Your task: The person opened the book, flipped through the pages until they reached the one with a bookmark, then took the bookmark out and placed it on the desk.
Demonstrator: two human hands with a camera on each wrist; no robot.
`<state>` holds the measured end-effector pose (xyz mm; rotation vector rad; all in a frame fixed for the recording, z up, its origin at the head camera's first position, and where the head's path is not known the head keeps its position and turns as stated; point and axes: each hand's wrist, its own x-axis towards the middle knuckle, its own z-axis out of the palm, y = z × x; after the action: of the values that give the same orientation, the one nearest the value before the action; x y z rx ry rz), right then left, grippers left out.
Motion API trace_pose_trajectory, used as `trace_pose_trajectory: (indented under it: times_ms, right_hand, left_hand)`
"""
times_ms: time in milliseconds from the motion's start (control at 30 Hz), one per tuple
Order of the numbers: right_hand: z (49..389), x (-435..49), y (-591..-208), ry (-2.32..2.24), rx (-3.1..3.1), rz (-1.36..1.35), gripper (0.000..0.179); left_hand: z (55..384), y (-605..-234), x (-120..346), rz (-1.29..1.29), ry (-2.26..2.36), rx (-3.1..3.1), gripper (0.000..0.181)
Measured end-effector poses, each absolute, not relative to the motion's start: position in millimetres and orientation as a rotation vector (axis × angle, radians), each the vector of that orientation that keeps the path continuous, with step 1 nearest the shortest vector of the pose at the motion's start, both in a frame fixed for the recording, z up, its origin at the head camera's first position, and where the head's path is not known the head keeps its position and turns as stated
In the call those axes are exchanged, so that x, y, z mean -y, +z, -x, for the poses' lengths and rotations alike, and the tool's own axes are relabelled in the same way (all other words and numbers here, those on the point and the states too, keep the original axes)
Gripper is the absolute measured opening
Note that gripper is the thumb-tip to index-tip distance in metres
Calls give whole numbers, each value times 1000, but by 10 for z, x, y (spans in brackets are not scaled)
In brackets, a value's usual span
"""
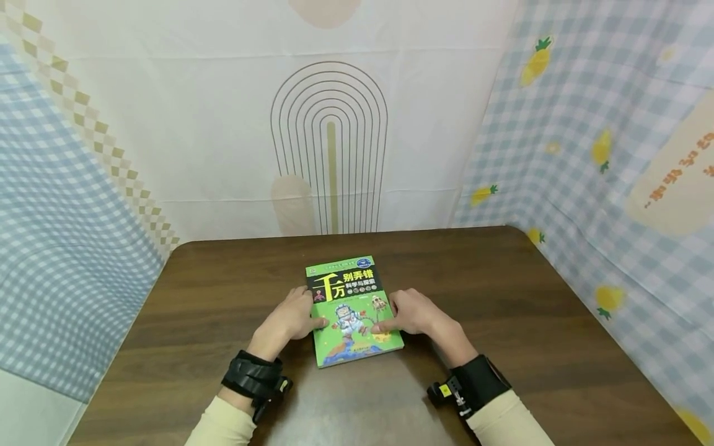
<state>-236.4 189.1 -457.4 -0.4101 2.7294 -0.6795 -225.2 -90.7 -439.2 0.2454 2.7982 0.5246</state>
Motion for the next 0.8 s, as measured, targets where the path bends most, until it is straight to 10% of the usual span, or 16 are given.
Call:
trace_pose_trajectory:
  times_ms: [800]
  right_hand:
    - [2386,-1866,-4630,-607,-2717,311,57]
  left_hand:
    - [2333,-4554,737,-204,728,-2834,109]
